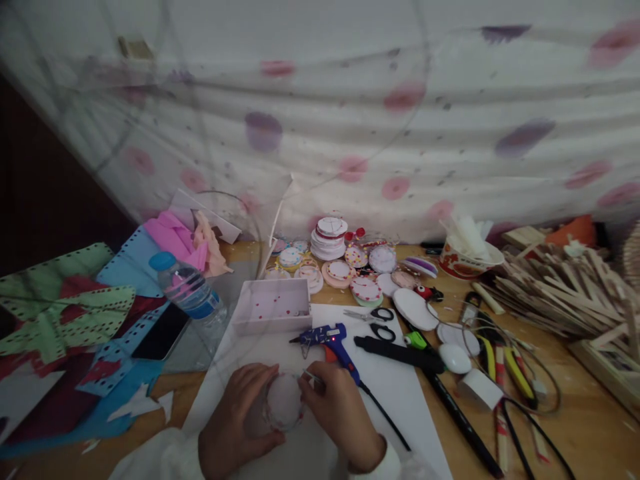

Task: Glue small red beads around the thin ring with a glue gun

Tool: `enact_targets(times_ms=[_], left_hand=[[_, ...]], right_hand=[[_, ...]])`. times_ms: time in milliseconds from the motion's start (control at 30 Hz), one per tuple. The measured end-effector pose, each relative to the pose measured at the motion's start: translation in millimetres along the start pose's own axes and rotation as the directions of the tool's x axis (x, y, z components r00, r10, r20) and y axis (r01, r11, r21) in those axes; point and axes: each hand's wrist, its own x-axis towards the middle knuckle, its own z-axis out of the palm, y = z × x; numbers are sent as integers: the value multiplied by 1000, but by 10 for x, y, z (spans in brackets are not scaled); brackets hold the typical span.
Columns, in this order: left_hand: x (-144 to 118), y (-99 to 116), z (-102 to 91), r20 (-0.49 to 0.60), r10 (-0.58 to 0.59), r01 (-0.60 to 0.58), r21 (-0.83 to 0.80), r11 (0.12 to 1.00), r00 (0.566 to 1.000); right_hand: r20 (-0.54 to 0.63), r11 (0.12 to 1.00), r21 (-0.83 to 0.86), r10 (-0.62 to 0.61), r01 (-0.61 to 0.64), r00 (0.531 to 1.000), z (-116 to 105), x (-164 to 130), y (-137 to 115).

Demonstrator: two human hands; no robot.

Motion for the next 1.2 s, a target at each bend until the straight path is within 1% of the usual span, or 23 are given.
enact_targets(times_ms=[233, 600, 1100, 1200], left_hand=[[-39, -28, 57, -4, -18, 18, -30, 999, 1000], [-6, 14, 18, 11, -11, 11, -30, 999, 1000], [57, 52, -37, -33, 87, -85, 41, 996, 996], [45, 56, -34, -35, 96, -94, 46, 995, 995]], right_hand=[[-9, 1000, -16, 11, -12, 1000, 6, -2, -4], [-42, 1000, 0, -9, 9, 999, 6, -9, -1], [-93, 999, 13, -40, 41, 995, 14, -24, 10], [-82, 999, 21, -45, 47, 996, 11, -24, 1]])
